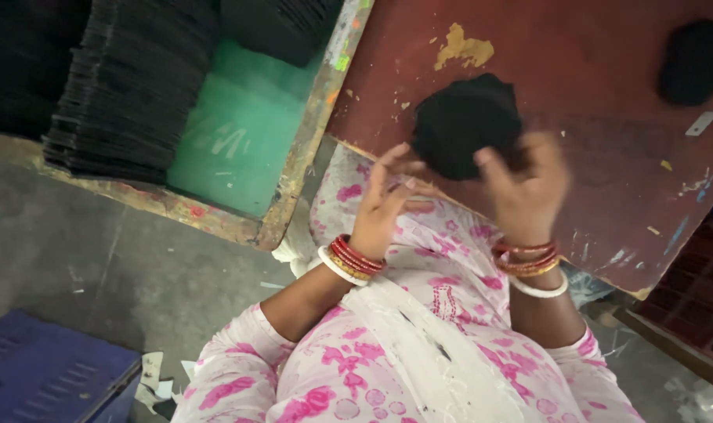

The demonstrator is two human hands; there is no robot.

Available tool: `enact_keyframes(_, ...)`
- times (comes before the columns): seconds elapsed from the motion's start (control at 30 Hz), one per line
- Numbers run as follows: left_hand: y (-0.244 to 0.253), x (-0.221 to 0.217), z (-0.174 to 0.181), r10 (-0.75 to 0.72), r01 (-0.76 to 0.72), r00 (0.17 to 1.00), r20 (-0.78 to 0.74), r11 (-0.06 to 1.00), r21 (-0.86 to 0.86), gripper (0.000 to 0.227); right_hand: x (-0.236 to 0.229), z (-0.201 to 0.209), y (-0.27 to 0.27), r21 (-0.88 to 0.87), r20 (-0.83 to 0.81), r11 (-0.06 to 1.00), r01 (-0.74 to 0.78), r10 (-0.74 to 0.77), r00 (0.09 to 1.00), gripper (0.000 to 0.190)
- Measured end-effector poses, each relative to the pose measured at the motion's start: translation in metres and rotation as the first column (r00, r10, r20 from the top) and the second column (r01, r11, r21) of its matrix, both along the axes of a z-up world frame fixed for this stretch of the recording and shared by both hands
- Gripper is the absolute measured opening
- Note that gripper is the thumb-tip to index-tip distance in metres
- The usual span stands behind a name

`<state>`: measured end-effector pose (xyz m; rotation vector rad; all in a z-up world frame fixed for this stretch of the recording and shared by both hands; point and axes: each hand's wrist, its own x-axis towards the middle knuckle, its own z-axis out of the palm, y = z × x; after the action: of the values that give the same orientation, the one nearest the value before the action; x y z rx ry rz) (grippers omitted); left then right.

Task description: The person repeatedly picks up small black fabric pieces from a table, folds them by hand, and places them into a green tray. The person handles the pieces one at a time, turning them over and aligning edges before stacking them in the tray.

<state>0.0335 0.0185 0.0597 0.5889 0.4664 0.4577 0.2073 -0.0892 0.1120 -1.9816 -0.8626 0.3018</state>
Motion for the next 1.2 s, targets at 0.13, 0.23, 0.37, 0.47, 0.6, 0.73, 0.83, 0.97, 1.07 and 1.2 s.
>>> enact_keyframes(0.13, 0.004, -0.008, -0.020, 0.049, -0.009, 0.987, -0.153, 0.968, 0.252, 0.054, 0.011, 0.037, 0.016, 0.010, 0.537, 0.996, 0.085, -0.077, 0.840, 0.019)
enact_keyframes(0.23, 0.004, -0.013, -0.021, 0.029, 0.036, 0.978, -0.206, 0.951, 0.306, 0.052, 0.011, 0.032, 0.019, -0.194, 0.527, 0.969, -0.156, 0.237, 0.816, 0.034)
enact_keyframes(0.37, 0.004, -0.008, -0.009, 0.016, 0.063, 0.972, -0.233, 0.942, 0.329, 0.052, 0.068, 0.032, 0.006, -0.132, 0.311, 0.987, -0.091, 0.128, 0.942, 0.031)
enact_keyframes(0.47, 0.003, -0.009, -0.005, 0.041, 0.045, 0.966, -0.255, 0.945, 0.324, 0.050, 0.187, -0.027, -0.030, -0.067, 0.477, 0.984, 0.165, -0.114, 0.871, 0.026)
enact_keyframes(0.6, 0.003, -0.011, -0.004, 0.050, 0.055, 0.966, -0.254, 0.920, 0.389, 0.046, 0.317, -0.090, -0.082, -0.084, 0.837, 0.845, 0.529, -0.228, 0.497, 0.049)
enact_keyframes(0.73, -0.001, -0.013, -0.011, 0.066, 0.036, 0.975, -0.211, 0.895, 0.445, 0.038, 0.309, -0.072, -0.075, -0.287, 0.719, 0.839, 0.462, -0.130, 0.682, 0.060)
enact_keyframes(0.83, -0.006, -0.008, -0.010, 0.047, 0.035, 0.983, -0.175, 0.898, 0.439, 0.032, 0.286, -0.077, -0.074, -0.230, 0.479, 0.930, 0.288, -0.149, 0.865, 0.062)
enact_keyframes(0.97, -0.010, -0.003, -0.005, 0.020, 0.038, 0.991, -0.131, 0.904, 0.426, 0.027, 0.259, -0.070, -0.074, -0.059, 0.337, 0.987, 0.148, -0.120, 0.934, 0.058)
enact_keyframes(1.07, -0.009, 0.001, 0.002, -0.028, 0.062, 0.996, -0.085, 0.903, 0.426, 0.025, 0.211, -0.031, -0.065, 0.062, 0.173, 0.993, 0.099, -0.108, 0.979, 0.056)
enact_keyframes(1.2, -0.004, 0.017, 0.040, -0.058, 0.067, 0.998, -0.035, 0.886, 0.458, 0.035, 0.129, 0.037, -0.047, 0.308, -0.186, 0.949, 0.067, -0.009, 0.982, 0.057)
